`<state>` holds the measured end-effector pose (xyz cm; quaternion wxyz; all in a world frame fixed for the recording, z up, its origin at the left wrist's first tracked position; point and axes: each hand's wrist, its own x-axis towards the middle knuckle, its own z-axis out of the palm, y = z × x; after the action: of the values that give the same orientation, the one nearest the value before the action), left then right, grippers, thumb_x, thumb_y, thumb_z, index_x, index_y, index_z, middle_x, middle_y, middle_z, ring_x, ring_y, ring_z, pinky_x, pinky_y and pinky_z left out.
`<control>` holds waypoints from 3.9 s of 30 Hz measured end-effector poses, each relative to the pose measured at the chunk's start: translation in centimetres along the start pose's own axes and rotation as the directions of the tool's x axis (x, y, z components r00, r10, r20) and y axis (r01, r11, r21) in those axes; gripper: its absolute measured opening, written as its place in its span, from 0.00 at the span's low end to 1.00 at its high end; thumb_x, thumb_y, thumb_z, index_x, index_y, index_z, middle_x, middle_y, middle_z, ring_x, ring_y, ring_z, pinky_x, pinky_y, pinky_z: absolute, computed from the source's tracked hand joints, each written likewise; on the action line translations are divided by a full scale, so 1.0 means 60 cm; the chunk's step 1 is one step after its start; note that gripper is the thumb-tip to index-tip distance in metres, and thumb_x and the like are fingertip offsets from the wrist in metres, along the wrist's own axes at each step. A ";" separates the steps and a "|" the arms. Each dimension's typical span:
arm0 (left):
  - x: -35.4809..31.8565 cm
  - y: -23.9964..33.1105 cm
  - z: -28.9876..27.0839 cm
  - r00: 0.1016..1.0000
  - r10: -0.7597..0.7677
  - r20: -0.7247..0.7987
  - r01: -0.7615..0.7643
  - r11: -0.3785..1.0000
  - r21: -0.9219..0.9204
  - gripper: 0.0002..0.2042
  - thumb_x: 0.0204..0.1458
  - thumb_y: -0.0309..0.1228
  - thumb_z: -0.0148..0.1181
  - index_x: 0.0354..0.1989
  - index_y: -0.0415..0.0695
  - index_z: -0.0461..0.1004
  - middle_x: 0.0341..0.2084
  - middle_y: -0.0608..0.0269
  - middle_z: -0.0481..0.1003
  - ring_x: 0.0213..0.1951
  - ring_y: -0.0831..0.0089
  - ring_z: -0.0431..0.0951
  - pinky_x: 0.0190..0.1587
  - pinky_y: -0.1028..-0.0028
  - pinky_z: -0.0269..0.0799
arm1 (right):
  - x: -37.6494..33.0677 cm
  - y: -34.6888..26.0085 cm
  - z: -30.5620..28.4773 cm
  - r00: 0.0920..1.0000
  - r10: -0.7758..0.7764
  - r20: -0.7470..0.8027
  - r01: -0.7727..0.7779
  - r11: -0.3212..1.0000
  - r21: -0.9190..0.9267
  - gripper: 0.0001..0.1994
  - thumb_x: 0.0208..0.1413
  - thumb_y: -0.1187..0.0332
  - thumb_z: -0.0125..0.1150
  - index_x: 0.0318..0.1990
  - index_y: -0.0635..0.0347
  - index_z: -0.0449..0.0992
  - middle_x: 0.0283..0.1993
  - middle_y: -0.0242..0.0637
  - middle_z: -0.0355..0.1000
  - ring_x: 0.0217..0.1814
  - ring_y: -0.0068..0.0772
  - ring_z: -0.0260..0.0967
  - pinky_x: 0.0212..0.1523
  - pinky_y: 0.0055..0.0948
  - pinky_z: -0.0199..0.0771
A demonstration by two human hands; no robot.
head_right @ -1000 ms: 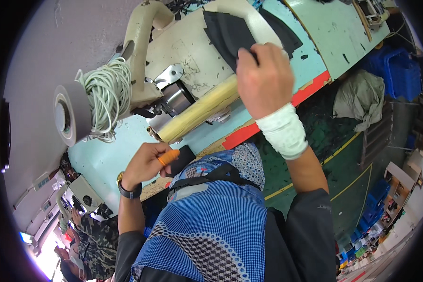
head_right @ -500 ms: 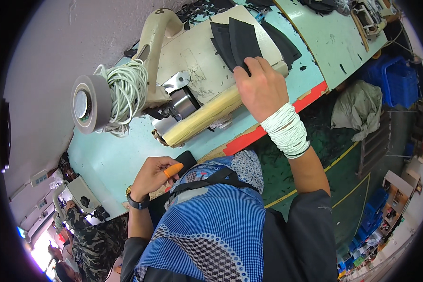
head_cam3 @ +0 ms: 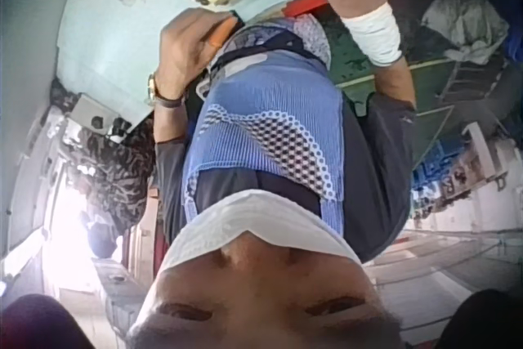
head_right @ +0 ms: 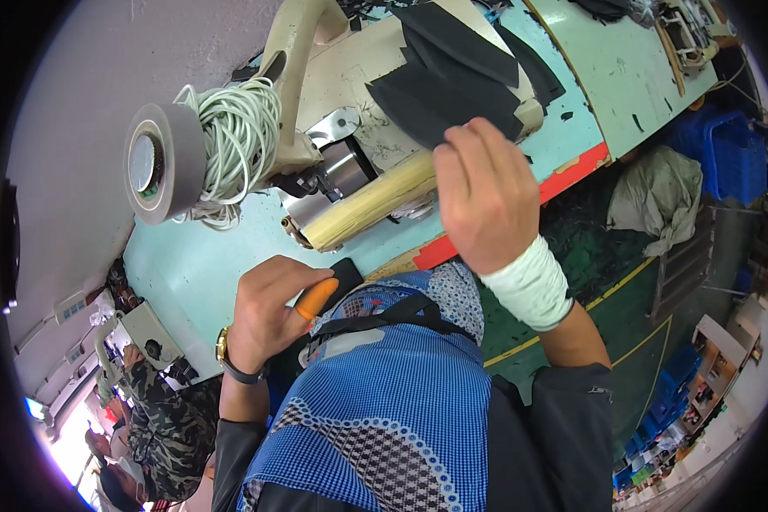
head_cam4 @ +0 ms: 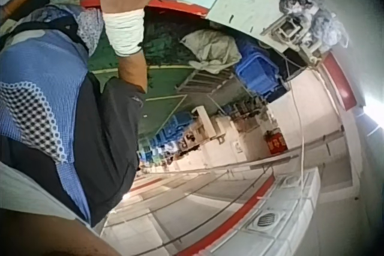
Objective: The person feeds curved black material pieces one by one through a machine to skive their edges and stacks the processed pieces on the workstation table.
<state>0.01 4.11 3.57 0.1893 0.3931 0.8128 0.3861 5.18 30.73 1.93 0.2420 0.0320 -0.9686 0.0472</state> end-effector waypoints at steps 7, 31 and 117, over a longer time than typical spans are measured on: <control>0.041 0.038 -0.015 0.958 0.281 -0.057 -0.232 0.876 0.422 0.13 0.45 0.28 0.69 0.40 0.40 0.79 0.34 0.57 0.79 0.35 0.60 0.79 0.36 0.68 0.75 | -0.016 -0.056 -0.067 0.946 -0.181 0.270 -0.049 0.741 0.670 0.08 0.45 0.75 0.62 0.33 0.63 0.70 0.32 0.41 0.73 0.34 0.42 0.75 0.33 0.36 0.75; 0.074 -0.124 0.005 0.837 -0.516 0.182 0.523 0.659 -0.541 0.07 0.58 0.26 0.58 0.34 0.34 0.74 0.23 0.63 0.73 0.19 0.74 0.77 0.21 0.78 0.77 | 0.012 -0.062 0.066 0.829 0.290 0.478 -0.552 0.563 0.616 0.13 0.48 0.71 0.67 0.41 0.67 0.77 0.32 0.50 0.78 0.34 0.48 0.78 0.36 0.35 0.78; -0.181 -0.189 0.099 0.740 -0.629 0.237 0.668 0.728 -0.152 0.08 0.48 0.23 0.66 0.34 0.36 0.74 0.29 0.56 0.76 0.33 0.67 0.76 0.42 0.71 0.71 | 0.015 0.068 0.060 0.898 0.386 0.210 -0.425 0.884 0.195 0.33 0.43 0.61 0.73 0.56 0.63 0.67 0.54 0.57 0.67 0.57 0.60 0.63 0.56 0.50 0.66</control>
<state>4.80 -6.02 -8.94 0.4244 0.0902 0.8300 0.3505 2.37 34.35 -1.14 0.1400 -0.1396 -0.9577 0.2090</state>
